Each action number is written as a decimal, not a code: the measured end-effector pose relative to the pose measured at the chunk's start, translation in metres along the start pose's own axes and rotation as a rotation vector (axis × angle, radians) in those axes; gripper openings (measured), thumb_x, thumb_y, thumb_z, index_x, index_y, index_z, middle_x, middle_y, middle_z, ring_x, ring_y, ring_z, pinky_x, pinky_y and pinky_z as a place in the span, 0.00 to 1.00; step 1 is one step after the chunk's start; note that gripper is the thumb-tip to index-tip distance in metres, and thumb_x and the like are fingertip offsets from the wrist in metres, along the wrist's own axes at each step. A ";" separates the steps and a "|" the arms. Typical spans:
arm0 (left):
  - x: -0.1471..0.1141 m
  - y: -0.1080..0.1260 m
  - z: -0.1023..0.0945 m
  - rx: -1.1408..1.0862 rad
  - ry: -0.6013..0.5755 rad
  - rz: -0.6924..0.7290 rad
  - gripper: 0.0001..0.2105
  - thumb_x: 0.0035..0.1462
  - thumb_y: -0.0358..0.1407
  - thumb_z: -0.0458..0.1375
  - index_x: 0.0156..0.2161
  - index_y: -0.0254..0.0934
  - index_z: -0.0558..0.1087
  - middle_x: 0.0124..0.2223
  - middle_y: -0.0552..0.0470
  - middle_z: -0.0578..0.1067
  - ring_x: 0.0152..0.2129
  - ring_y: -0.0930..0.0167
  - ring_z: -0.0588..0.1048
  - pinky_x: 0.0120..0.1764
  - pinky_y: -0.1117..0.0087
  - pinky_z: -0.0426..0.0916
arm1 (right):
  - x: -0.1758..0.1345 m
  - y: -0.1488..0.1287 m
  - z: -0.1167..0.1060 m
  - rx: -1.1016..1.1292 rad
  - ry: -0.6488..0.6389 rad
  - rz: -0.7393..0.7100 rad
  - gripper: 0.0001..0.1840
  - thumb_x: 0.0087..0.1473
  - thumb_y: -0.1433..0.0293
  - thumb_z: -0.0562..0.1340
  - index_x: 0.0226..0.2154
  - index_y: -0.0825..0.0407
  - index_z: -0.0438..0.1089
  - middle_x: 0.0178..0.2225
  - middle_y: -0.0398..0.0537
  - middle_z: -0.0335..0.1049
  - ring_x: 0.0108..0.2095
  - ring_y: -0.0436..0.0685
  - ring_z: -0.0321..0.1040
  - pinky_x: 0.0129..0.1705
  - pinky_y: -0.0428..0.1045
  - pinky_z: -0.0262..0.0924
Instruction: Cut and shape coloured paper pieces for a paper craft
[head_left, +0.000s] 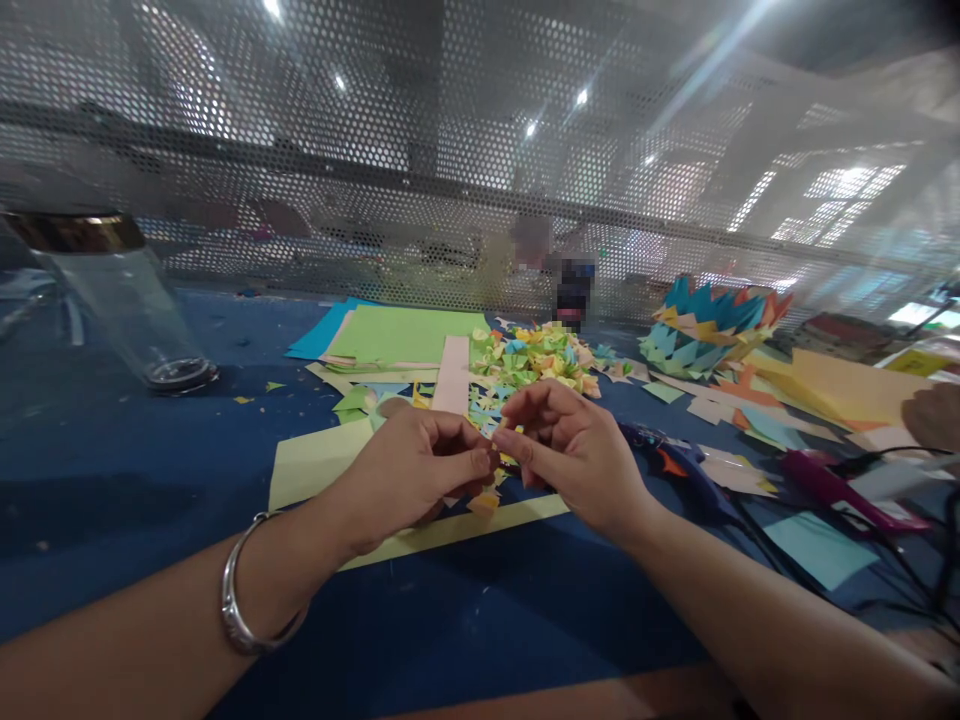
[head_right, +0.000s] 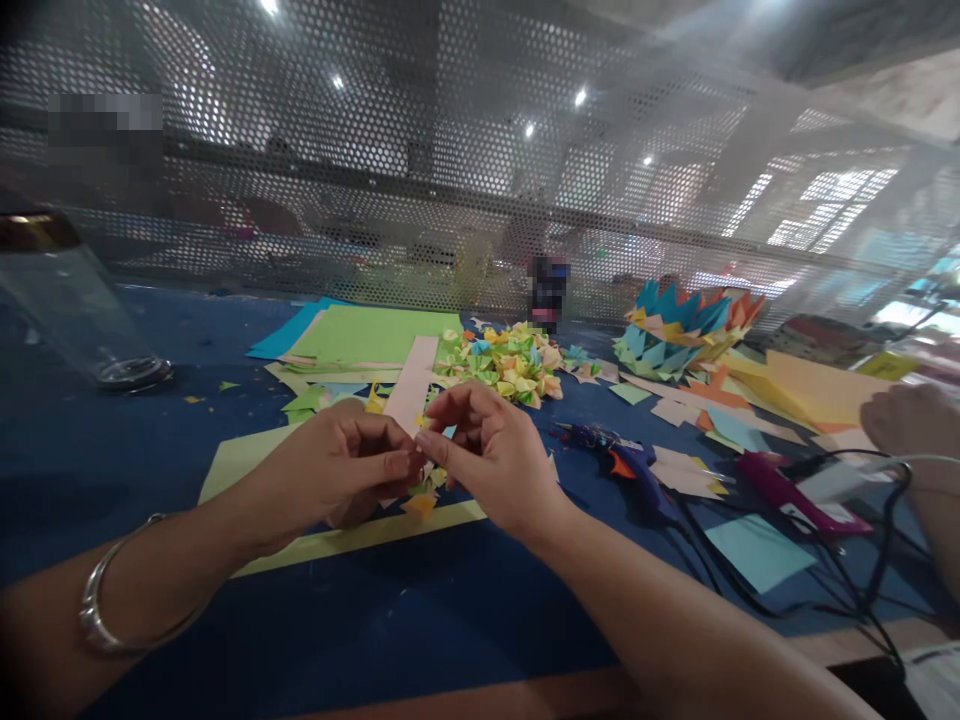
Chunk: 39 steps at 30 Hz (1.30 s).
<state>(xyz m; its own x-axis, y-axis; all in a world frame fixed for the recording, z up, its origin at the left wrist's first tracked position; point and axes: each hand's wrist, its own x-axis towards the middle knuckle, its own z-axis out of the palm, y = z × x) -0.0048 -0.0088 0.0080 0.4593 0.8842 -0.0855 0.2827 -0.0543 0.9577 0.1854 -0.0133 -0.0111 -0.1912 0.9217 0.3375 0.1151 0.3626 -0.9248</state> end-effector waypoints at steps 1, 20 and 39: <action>0.000 0.000 0.000 0.004 0.005 0.000 0.13 0.56 0.42 0.60 0.26 0.36 0.72 0.22 0.55 0.71 0.12 0.80 0.59 0.17 0.76 0.49 | 0.000 0.000 0.000 0.000 -0.002 0.001 0.14 0.51 0.65 0.71 0.37 0.51 0.68 0.31 0.41 0.71 0.19 0.43 0.63 0.20 0.42 0.61; 0.000 -0.001 0.000 -0.044 -0.054 0.010 0.11 0.56 0.40 0.61 0.26 0.36 0.74 0.22 0.54 0.73 0.12 0.80 0.59 0.17 0.76 0.49 | -0.002 -0.002 -0.002 -0.047 0.005 -0.029 0.11 0.56 0.65 0.67 0.39 0.51 0.68 0.32 0.41 0.69 0.19 0.43 0.65 0.20 0.42 0.63; 0.013 -0.006 -0.015 -0.197 0.212 0.189 0.16 0.51 0.35 0.68 0.45 0.36 0.74 0.33 0.52 0.77 0.32 0.72 0.75 0.38 0.70 0.67 | 0.002 0.001 -0.011 -0.139 0.140 -0.134 0.08 0.57 0.67 0.67 0.37 0.51 0.68 0.30 0.40 0.69 0.18 0.45 0.66 0.19 0.44 0.61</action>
<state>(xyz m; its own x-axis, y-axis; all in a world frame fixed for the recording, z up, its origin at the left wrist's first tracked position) -0.0135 0.0097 0.0052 0.2969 0.9449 0.1382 0.0321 -0.1545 0.9875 0.1956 -0.0096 -0.0095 -0.0784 0.8705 0.4858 0.2329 0.4899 -0.8401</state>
